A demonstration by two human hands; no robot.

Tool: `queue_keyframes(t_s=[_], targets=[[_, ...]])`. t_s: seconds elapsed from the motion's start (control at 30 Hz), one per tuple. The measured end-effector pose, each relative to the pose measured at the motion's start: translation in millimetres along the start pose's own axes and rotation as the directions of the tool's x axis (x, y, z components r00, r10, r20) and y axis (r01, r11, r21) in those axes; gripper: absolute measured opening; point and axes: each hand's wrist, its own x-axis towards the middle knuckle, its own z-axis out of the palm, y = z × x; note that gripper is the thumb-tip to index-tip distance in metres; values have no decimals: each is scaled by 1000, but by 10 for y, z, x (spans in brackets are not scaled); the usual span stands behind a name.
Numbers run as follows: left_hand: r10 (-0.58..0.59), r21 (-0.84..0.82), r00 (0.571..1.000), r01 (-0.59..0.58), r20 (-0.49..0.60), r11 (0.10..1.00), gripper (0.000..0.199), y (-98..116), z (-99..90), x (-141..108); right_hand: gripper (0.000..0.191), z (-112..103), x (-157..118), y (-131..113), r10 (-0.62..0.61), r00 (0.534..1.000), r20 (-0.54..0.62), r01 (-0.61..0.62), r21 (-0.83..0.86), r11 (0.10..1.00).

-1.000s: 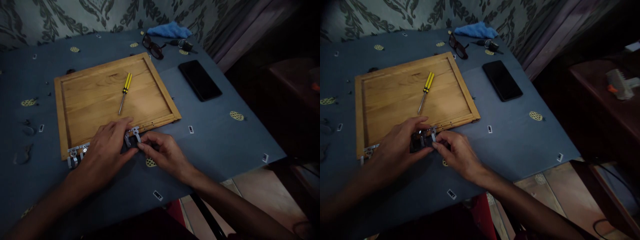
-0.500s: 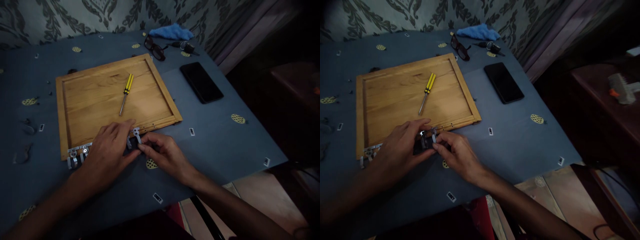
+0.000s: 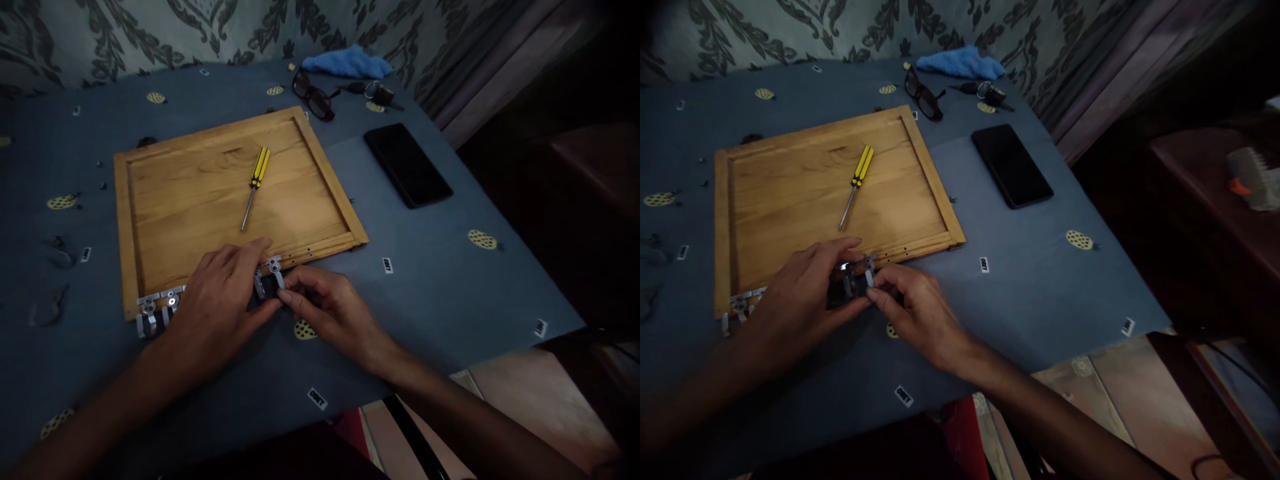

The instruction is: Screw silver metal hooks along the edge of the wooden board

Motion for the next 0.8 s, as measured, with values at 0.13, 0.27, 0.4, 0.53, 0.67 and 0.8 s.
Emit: queue_keyframes(t_s=[0.13,0.27,0.4,0.53,0.67,0.8], targets=[[5,9,1000,-5,-7,1000,61,4,12,1,22,-4,3,6,-20,1000,2,20,-14,1000],[-1,23,1000,1,-18,1000,62,0,27,3,21,-6,1,4,-21,1000,-3,21,-32,999],[-7,13,1000,7,-12,1000,59,3,25,3,20,-7,-6,-11,0,1000,-2,0,-33,999],[-20,-24,1000,19,-4,1000,62,12,8,-15,20,-6,-6,-1,-10,1000,-11,9,-41,999],[-52,-82,998,54,17,995,64,7,-25,-37,20,-2,-3,9,-20,1000,-17,19,-62,998],[-85,-111,996,89,36,990,64,-6,-52,-46,21,0,-2,0,-14,1000,-10,13,-57,998]])
